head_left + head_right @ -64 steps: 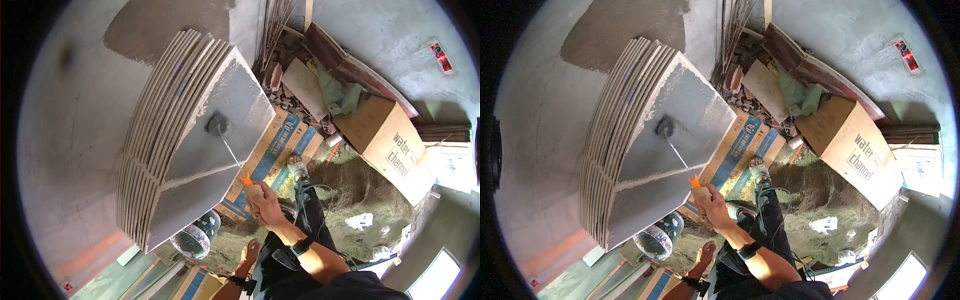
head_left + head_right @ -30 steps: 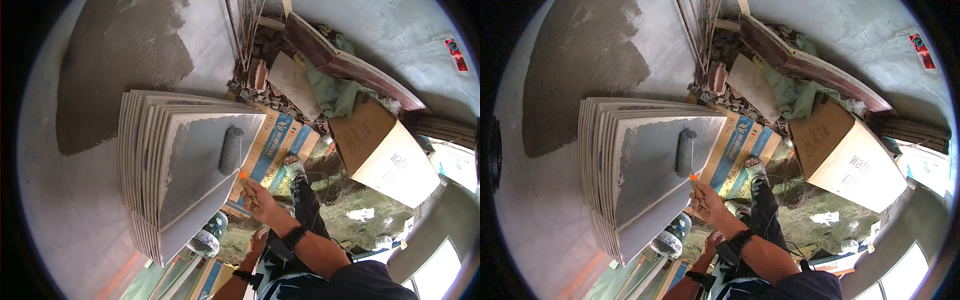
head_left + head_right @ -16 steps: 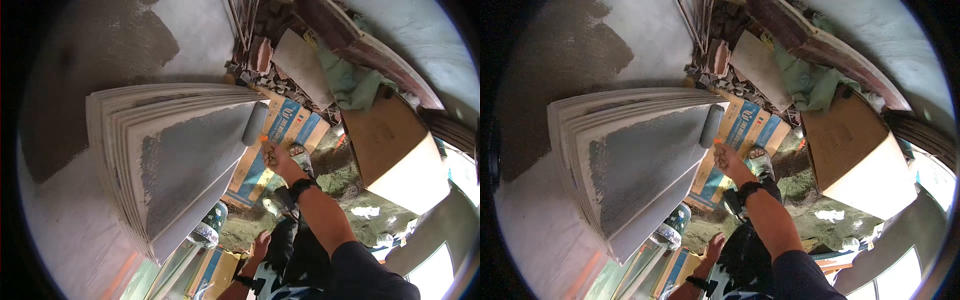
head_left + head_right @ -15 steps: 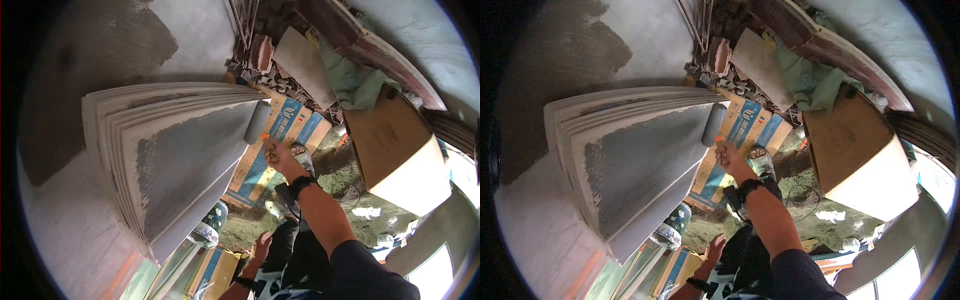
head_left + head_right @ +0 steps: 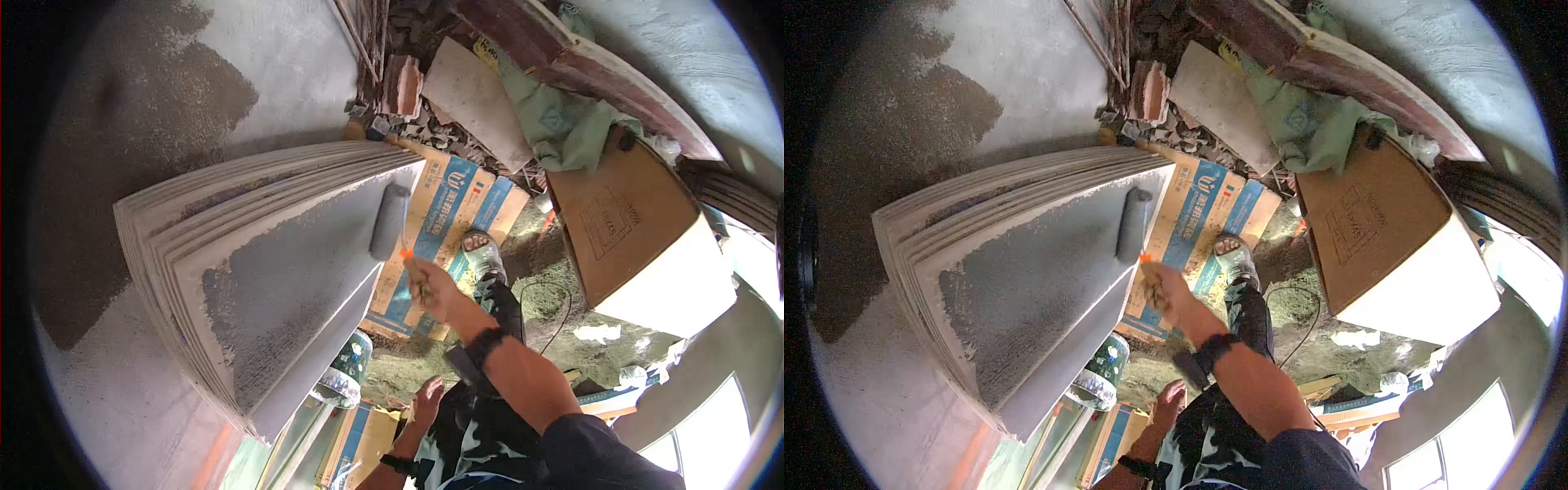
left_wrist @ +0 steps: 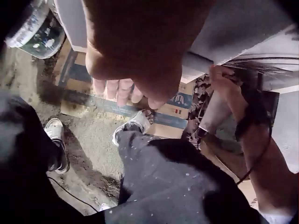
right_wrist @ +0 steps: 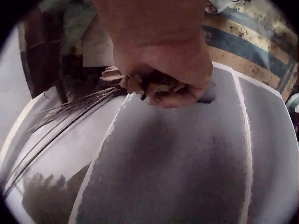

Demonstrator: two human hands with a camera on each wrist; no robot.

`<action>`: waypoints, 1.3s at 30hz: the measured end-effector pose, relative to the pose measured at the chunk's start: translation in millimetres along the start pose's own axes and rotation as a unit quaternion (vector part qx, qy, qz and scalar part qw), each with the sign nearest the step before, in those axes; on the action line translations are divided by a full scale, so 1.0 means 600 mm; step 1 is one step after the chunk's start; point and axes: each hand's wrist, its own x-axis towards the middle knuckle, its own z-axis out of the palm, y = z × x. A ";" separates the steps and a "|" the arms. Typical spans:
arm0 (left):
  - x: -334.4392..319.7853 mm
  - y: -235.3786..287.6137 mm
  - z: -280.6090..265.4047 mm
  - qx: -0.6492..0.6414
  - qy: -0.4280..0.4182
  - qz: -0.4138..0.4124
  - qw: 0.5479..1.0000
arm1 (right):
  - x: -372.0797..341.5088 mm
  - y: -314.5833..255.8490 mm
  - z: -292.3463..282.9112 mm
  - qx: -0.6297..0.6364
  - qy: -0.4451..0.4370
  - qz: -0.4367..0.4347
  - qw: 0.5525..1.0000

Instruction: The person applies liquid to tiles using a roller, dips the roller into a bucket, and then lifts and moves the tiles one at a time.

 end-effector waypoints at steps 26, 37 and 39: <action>-0.004 -0.048 0.009 -0.023 0.006 -0.014 1.000 | 0.229 -0.110 -0.148 0.114 0.012 0.010 0.993; 0.007 0.018 0.025 -0.042 0.017 -0.037 0.998 | 0.234 -0.140 -0.159 0.090 -0.031 -0.027 0.995; 0.008 -0.002 0.023 -0.053 0.017 -0.044 0.997 | 0.276 -0.159 -0.175 0.108 -0.012 -0.018 0.994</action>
